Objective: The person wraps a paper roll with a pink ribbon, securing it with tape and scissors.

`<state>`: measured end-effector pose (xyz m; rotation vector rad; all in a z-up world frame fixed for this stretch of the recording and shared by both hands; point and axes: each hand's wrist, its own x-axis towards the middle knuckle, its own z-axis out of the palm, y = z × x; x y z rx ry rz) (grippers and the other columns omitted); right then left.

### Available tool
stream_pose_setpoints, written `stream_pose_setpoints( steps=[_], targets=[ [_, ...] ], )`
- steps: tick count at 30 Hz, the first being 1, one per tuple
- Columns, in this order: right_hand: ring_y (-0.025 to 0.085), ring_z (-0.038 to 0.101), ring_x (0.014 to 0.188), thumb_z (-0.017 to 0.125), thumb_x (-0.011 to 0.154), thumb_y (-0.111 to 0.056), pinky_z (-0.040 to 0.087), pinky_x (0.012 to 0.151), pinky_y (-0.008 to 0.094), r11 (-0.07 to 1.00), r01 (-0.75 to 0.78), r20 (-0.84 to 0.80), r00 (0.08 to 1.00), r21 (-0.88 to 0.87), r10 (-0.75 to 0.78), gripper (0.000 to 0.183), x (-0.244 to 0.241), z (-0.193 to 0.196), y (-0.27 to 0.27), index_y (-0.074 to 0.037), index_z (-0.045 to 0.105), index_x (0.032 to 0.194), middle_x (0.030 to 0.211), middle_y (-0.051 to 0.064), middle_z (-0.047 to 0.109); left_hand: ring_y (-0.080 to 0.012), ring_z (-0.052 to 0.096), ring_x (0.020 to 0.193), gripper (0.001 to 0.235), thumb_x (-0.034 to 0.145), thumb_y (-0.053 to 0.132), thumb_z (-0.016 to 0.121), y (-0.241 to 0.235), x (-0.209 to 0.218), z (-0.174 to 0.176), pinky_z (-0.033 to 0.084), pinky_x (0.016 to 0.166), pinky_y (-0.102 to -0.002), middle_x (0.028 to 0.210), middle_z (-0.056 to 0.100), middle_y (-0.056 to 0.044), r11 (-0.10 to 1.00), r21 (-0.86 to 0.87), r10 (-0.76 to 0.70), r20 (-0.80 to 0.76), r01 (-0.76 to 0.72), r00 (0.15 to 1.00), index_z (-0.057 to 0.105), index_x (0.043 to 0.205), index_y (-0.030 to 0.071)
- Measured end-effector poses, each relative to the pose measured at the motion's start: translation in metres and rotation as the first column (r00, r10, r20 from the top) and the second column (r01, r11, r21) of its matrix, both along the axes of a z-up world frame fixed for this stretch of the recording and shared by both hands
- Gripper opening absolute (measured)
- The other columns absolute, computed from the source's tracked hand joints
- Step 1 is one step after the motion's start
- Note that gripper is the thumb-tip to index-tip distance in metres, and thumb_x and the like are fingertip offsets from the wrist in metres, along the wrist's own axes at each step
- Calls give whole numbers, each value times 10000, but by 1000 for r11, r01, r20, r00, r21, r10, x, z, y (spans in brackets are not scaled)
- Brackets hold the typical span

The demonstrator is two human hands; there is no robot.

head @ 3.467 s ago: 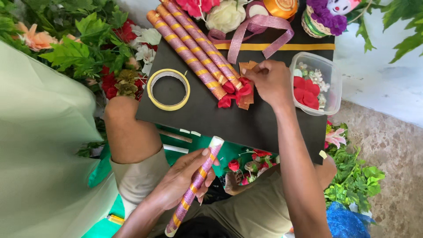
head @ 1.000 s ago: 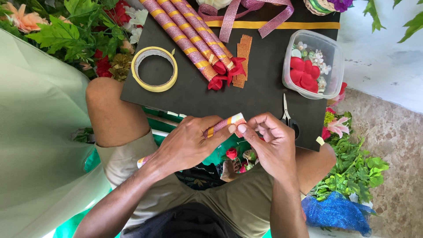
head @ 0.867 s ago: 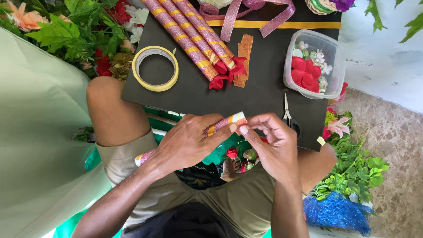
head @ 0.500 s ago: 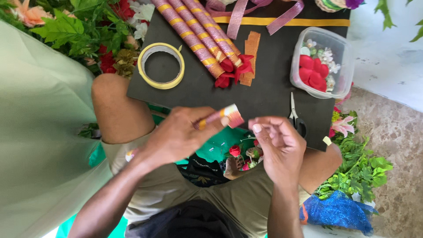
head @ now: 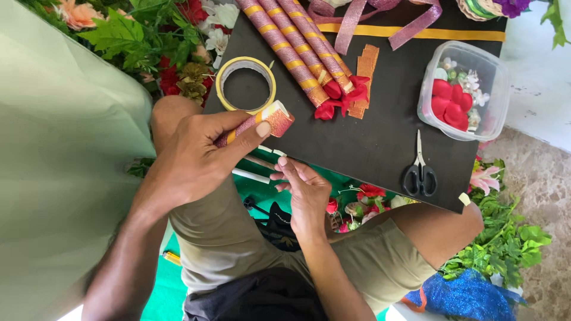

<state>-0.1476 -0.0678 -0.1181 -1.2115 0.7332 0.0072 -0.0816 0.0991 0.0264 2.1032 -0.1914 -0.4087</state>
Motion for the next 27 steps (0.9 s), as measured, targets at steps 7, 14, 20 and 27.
stream_pose_setpoints(
  steps=[7,14,20,27],
  targets=[
    [265,750,654,854,836,-180,533,570,302,981,163,-36,986,104,-160,213,4,-8,18,4,775,907,797,156,767,-78,243,637,469,1094,385,634,-2,0,-14,198,542,-315,637,274,55,999,-33,-3,45,5,999,524,714,132],
    [234,702,482,809,875,-139,492,426,279,983,185,101,978,-10,-183,163,2,4,25,-32,720,792,768,116,723,-86,235,644,511,1098,401,623,-8,1,-17,209,555,-325,650,254,54,999,-28,-30,44,32,999,433,702,141],
    [183,693,535,771,942,-126,474,472,255,992,-24,345,936,-122,65,119,-20,18,-8,-50,684,913,796,90,720,-96,262,638,551,1091,433,625,-14,2,-17,234,564,-347,636,270,42,998,13,-63,33,63,997,415,675,140],
    [142,645,880,685,977,38,563,732,217,736,-282,387,706,-616,594,54,-22,105,-115,14,644,1003,1056,156,658,-215,467,724,509,1009,632,535,-49,3,20,345,666,-370,670,491,-49,931,245,-191,-307,271,932,660,817,178]
  ],
)
